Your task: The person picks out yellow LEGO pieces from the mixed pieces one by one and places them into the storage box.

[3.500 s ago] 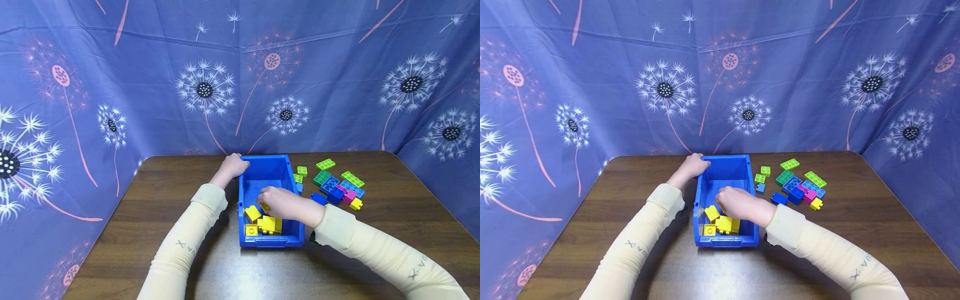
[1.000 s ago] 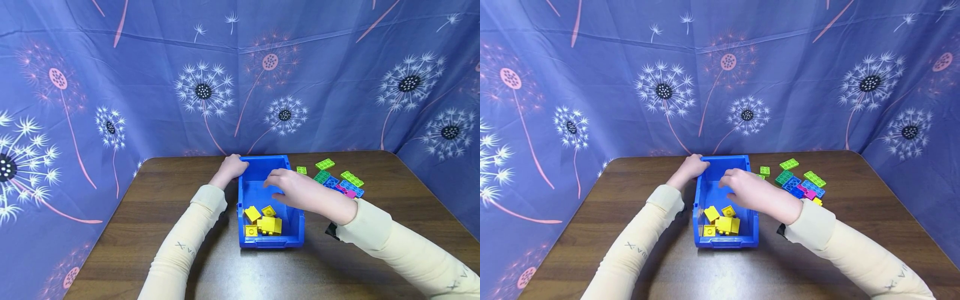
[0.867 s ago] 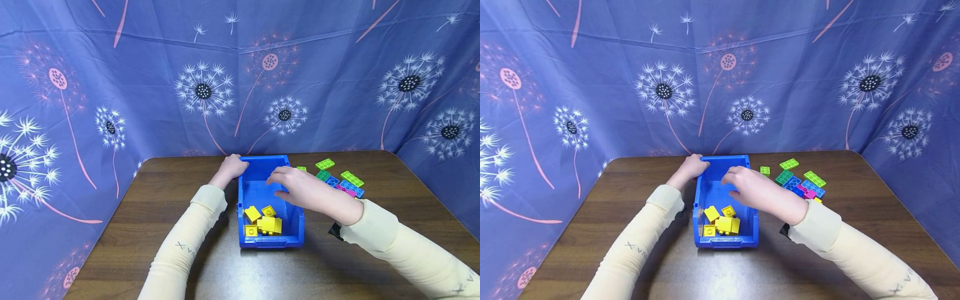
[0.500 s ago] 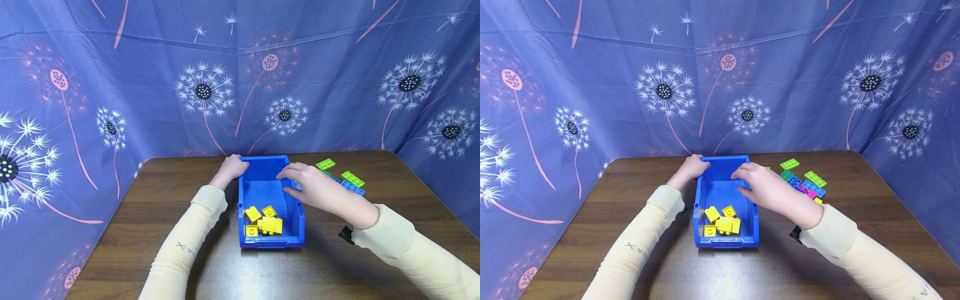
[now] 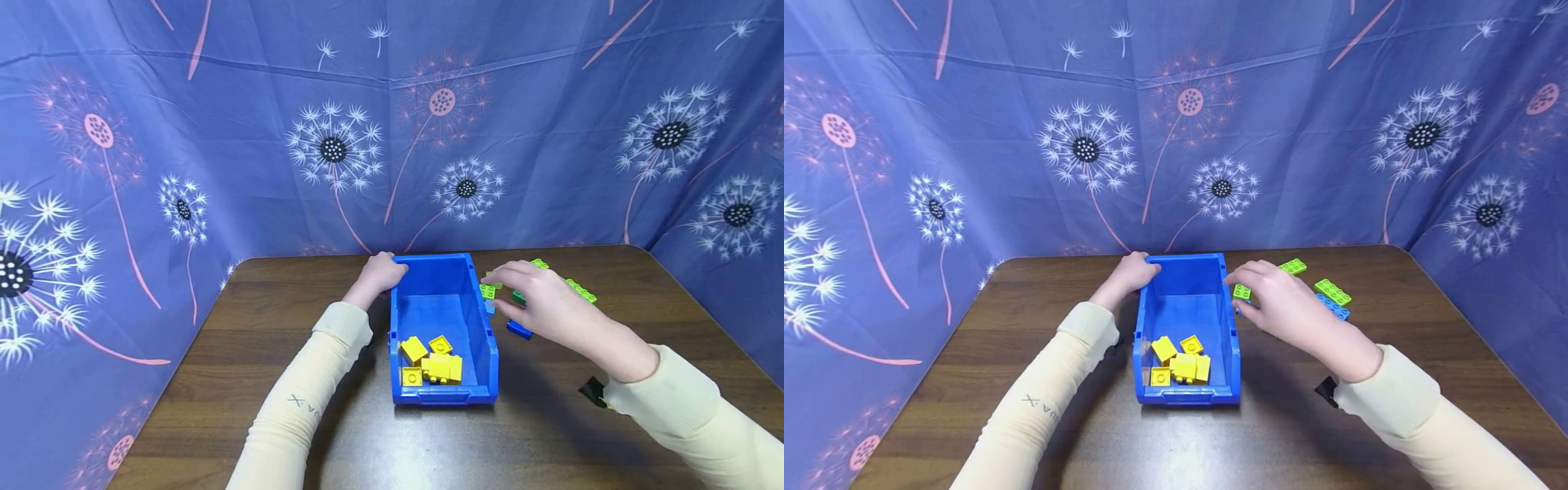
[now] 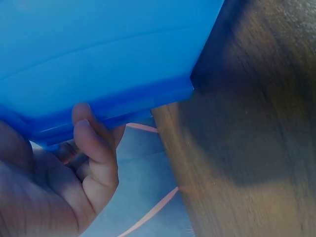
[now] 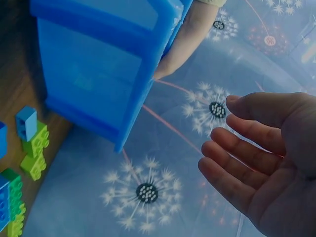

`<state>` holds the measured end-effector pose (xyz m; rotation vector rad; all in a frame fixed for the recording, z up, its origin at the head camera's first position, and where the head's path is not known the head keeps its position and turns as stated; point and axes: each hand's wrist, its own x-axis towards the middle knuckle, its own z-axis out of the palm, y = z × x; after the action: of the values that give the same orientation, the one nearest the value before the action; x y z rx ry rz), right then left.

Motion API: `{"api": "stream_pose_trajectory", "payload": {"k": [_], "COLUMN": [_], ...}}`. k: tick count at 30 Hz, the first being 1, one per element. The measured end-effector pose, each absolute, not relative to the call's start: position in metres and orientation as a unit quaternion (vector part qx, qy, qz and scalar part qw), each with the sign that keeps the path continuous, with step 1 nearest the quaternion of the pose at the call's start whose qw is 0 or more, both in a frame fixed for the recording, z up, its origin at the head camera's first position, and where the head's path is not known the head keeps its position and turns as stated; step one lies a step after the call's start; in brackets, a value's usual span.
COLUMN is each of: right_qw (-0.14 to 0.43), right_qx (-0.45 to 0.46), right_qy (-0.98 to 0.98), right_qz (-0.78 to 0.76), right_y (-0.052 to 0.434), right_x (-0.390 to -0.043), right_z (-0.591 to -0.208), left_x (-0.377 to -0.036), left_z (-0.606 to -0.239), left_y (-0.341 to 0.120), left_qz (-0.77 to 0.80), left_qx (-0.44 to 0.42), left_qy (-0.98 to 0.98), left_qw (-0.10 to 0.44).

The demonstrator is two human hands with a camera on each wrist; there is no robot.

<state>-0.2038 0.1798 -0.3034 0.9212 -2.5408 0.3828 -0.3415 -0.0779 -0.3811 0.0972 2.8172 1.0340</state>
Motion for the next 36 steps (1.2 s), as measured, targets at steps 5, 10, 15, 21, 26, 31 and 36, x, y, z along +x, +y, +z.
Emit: {"api": "stream_pose_trajectory", "payload": {"k": [5,10,15,21,26,31,36], "right_qw": [0.222,0.218,0.226,0.222,0.210,0.210,0.187], "right_qx": [0.323,0.302,0.289,0.262,0.239,0.228,0.208], "right_qy": [-0.909,-0.917,-0.920,-0.930,-0.939,-0.941,-0.951], "right_qz": [0.143,0.144,0.137,0.128,0.131,0.135,0.131], "right_y": [0.194,0.206,0.217,0.234,0.248,0.261,0.270], "right_x": [-0.202,-0.199,-0.198,-0.197,-0.195,-0.195,-0.195], "right_z": [-0.308,-0.312,-0.319,-0.327,-0.335,-0.341,-0.349], "left_x": [-0.341,-0.340,-0.340,-0.338,-0.337,-0.337,-0.337], "left_z": [-0.381,-0.381,-0.380,-0.379,-0.379,-0.379,-0.378], "left_y": [-0.078,-0.079,-0.079,-0.079,-0.079,-0.079,-0.079], "left_qz": [0.346,0.347,0.351,0.354,0.356,0.360,0.360], "left_qx": [0.034,0.032,0.031,0.031,0.031,0.031,0.029], "left_qy": [0.935,0.935,0.933,0.932,0.931,0.930,0.930], "left_qw": [0.067,0.068,0.072,0.070,0.069,0.068,0.073]}}
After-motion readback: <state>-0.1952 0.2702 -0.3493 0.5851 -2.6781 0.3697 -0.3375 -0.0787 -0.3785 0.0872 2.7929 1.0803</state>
